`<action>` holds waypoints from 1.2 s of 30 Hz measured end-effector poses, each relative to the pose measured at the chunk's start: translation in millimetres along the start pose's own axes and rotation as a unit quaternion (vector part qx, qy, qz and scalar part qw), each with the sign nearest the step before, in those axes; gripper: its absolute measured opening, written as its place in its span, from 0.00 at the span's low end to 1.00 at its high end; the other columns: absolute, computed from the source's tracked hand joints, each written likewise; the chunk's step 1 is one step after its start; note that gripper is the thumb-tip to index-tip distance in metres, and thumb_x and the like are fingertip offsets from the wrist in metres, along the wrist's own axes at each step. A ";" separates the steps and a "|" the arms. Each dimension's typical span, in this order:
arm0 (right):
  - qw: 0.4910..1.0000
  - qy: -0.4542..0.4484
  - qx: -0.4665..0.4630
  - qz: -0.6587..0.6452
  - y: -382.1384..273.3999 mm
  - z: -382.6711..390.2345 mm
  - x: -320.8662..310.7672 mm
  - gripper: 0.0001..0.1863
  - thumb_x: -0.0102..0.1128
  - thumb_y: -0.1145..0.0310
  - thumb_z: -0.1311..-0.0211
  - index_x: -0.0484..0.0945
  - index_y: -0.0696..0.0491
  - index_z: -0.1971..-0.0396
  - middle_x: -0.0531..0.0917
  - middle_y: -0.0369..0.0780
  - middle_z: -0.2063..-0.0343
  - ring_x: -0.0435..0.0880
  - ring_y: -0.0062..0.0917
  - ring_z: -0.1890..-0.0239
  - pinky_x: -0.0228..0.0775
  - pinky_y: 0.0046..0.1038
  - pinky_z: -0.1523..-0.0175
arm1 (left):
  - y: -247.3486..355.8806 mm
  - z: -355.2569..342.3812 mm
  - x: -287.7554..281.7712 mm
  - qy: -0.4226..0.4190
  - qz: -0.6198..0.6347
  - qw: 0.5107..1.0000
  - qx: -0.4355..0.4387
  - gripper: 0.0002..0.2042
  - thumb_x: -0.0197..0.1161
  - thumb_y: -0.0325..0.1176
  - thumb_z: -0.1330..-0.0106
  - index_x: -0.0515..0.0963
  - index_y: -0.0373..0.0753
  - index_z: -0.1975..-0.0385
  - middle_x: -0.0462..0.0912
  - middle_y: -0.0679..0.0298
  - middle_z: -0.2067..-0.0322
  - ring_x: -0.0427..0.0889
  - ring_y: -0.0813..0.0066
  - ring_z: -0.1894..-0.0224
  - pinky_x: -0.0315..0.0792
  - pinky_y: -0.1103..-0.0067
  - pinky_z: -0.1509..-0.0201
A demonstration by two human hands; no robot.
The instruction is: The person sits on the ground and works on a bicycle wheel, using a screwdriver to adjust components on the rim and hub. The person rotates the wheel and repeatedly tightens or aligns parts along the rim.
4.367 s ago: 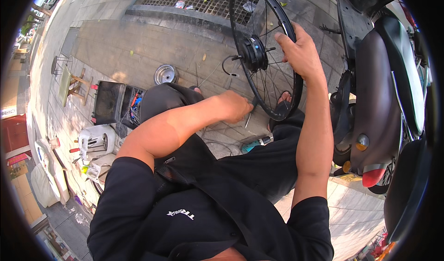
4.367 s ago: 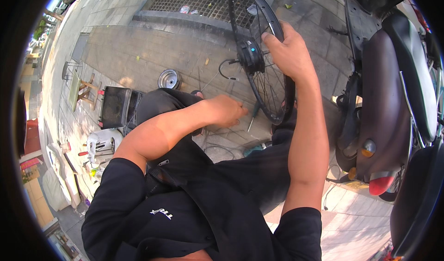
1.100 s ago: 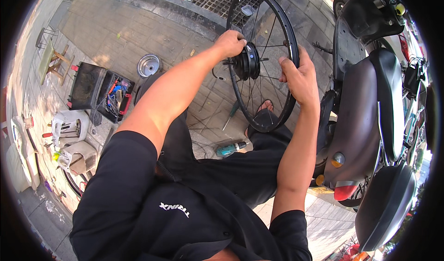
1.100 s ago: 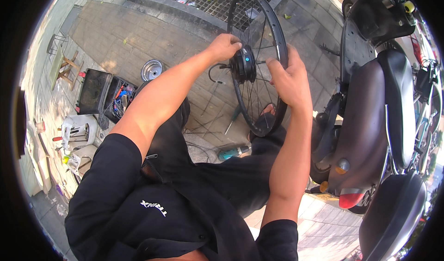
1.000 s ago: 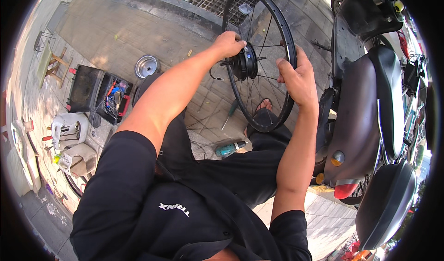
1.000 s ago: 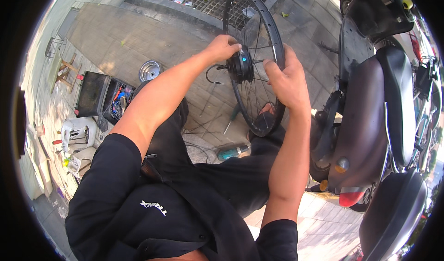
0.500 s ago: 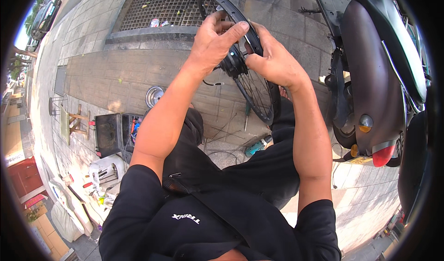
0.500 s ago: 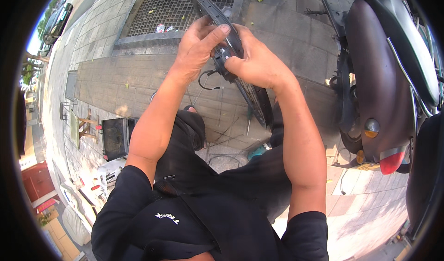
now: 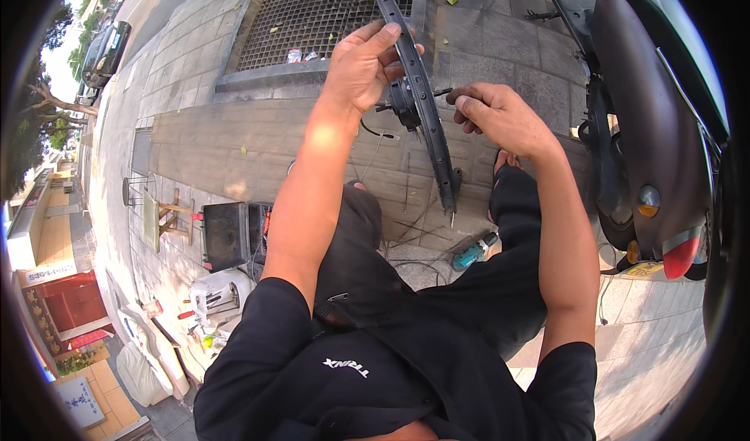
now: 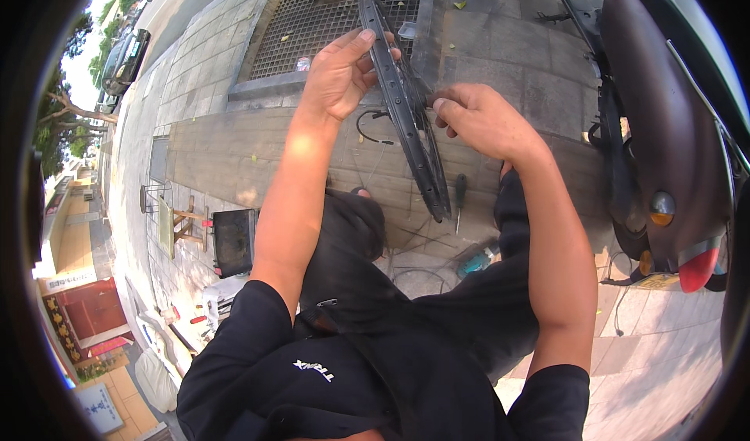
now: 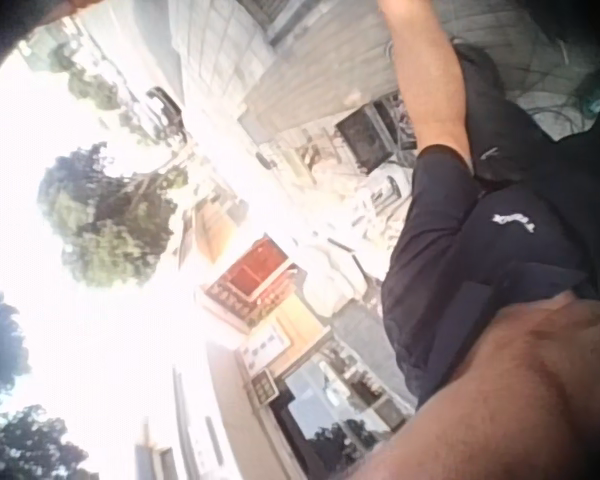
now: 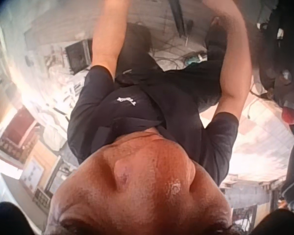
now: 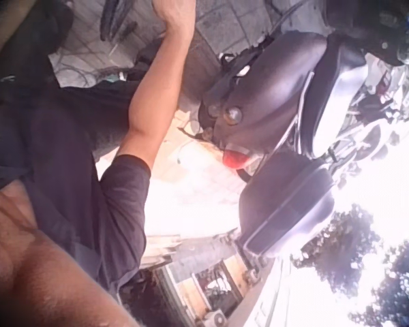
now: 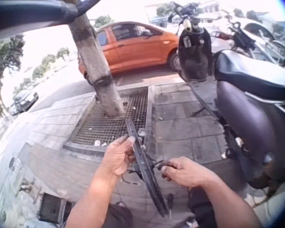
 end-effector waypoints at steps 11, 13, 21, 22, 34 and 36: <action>0.995 -0.088 0.020 -0.030 -18.0 17.6 20.7 0.17 0.65 0.68 0.32 0.83 0.64 0.49 0.85 0.35 0.64 0.81 0.19 0.59 0.74 0.25 0.51 | -5.6 -3.2 7.7 0.012 0.027 1.000 0.005 0.14 0.64 0.36 0.22 0.79 0.31 0.47 0.86 0.57 0.54 0.88 0.61 0.52 0.86 0.63 0.51; 0.997 -0.066 0.041 -0.006 -10.9 15.7 15.6 0.18 0.65 0.66 0.30 0.83 0.64 0.49 0.85 0.35 0.64 0.80 0.19 0.59 0.73 0.25 0.51 | -7.3 -5.9 9.2 0.011 0.043 0.999 0.008 0.15 0.65 0.37 0.22 0.79 0.31 0.47 0.86 0.57 0.55 0.88 0.61 0.52 0.85 0.63 0.52; 0.984 0.104 -0.031 -0.138 15.1 6.2 24.8 0.21 0.59 0.56 0.20 0.80 0.62 0.48 0.84 0.36 0.61 0.78 0.18 0.57 0.72 0.25 0.48 | -10.9 -13.8 -1.4 -0.007 0.125 0.992 0.015 0.15 0.69 0.37 0.25 0.81 0.35 0.45 0.86 0.62 0.53 0.87 0.62 0.51 0.83 0.64 0.46; 0.981 0.125 -0.047 -0.137 19.4 2.5 28.9 0.21 0.58 0.56 0.19 0.79 0.62 0.48 0.83 0.35 0.62 0.77 0.18 0.58 0.72 0.24 0.49 | -13.1 -16.0 -5.8 -0.017 0.135 0.991 0.012 0.15 0.67 0.38 0.24 0.81 0.35 0.45 0.86 0.60 0.51 0.87 0.61 0.51 0.82 0.63 0.43; 0.972 0.171 -0.107 -0.117 24.6 -2.9 41.6 0.21 0.55 0.53 0.17 0.78 0.59 0.54 0.81 0.34 0.65 0.74 0.15 0.62 0.69 0.21 0.55 | -3.1 -4.0 -13.4 -0.075 0.117 0.990 0.002 0.16 0.62 0.37 0.21 0.78 0.33 0.43 0.84 0.58 0.47 0.86 0.57 0.46 0.84 0.60 0.44; 0.967 0.169 -0.131 -0.138 28.2 -5.1 40.7 0.21 0.56 0.52 0.17 0.78 0.60 0.54 0.81 0.34 0.65 0.74 0.16 0.63 0.70 0.22 0.56 | -1.5 -2.6 -16.4 -0.069 0.109 0.992 0.004 0.16 0.62 0.37 0.21 0.78 0.33 0.43 0.84 0.57 0.46 0.87 0.56 0.46 0.84 0.60 0.45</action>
Point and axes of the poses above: each hand's wrist, its own z-axis away from the middle knuckle, its own x-axis out of the palm, y = z × x, the point moved 8 cm from there along -z, towards the middle knuckle
